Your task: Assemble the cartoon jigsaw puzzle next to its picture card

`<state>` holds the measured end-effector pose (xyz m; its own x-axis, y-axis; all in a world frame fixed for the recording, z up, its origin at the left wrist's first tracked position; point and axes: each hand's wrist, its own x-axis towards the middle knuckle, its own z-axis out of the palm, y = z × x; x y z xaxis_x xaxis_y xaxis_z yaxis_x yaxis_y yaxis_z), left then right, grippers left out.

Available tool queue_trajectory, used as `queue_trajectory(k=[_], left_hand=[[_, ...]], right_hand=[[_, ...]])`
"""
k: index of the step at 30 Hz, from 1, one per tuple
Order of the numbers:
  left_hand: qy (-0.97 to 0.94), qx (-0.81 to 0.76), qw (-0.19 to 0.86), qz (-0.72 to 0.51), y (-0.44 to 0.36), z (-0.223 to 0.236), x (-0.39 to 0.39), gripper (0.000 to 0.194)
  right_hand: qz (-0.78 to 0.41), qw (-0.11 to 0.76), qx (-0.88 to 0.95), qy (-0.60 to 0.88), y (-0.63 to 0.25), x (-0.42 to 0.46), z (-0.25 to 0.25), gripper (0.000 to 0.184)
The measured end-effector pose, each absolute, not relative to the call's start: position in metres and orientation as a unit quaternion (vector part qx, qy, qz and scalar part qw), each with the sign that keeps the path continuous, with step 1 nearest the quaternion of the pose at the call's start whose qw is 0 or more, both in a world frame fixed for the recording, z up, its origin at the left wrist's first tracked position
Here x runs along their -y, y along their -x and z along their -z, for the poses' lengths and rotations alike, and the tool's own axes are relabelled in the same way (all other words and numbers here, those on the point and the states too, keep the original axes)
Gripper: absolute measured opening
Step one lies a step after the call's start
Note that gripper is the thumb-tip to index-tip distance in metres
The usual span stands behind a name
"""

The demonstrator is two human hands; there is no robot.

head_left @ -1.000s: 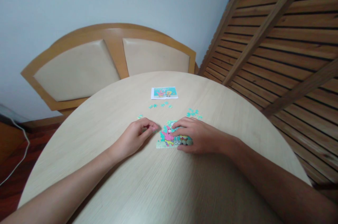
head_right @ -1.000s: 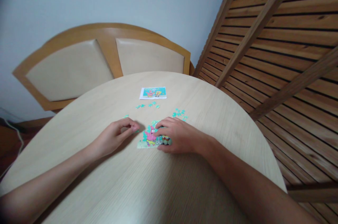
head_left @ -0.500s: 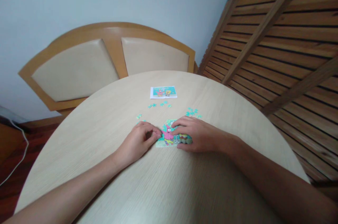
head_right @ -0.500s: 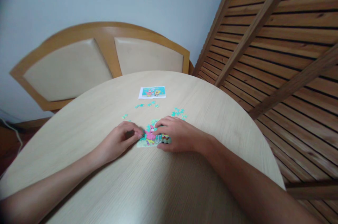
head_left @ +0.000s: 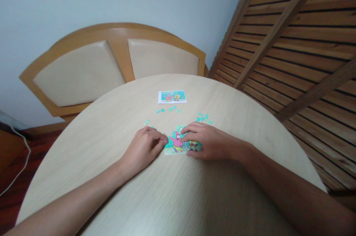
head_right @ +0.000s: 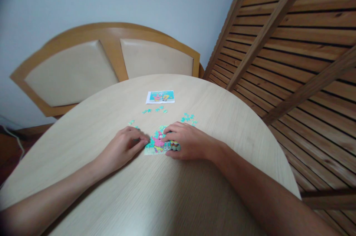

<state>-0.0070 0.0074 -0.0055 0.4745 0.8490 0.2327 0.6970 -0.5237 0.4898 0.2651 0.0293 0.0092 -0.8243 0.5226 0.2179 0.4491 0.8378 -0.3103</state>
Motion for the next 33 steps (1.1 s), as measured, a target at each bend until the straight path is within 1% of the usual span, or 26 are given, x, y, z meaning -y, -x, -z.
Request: queue_trajectory(k=[15, 18, 25, 33], left_hand=[[-0.864, -0.411, 0.186, -0.222, 0.0114, 0.0005, -0.0112, 0.017], [-0.864, -0.414, 0.182, -0.222, 0.0106, -0.0003, -0.0104, 0.016], [-0.863, -0.434, 0.162, -0.203, 0.0117, -0.0008, -0.0093, 0.008], [-0.858, -0.450, 0.144, -0.202, 0.0138, 0.0046, -0.0132, 0.008]], right_hand=[[-0.119, 0.149, 0.947, 0.258, -0.2651, -0.0292, -0.0104, 0.036], [-0.119, 0.147, 0.948, 0.258, -0.2645, -0.0292, -0.0108, 0.036], [-0.126, 0.150, 0.947, 0.256, -0.2638, -0.0291, -0.0105, 0.038], [-0.130, 0.146, 0.946, 0.258, -0.2650, -0.0291, -0.0098, 0.037]])
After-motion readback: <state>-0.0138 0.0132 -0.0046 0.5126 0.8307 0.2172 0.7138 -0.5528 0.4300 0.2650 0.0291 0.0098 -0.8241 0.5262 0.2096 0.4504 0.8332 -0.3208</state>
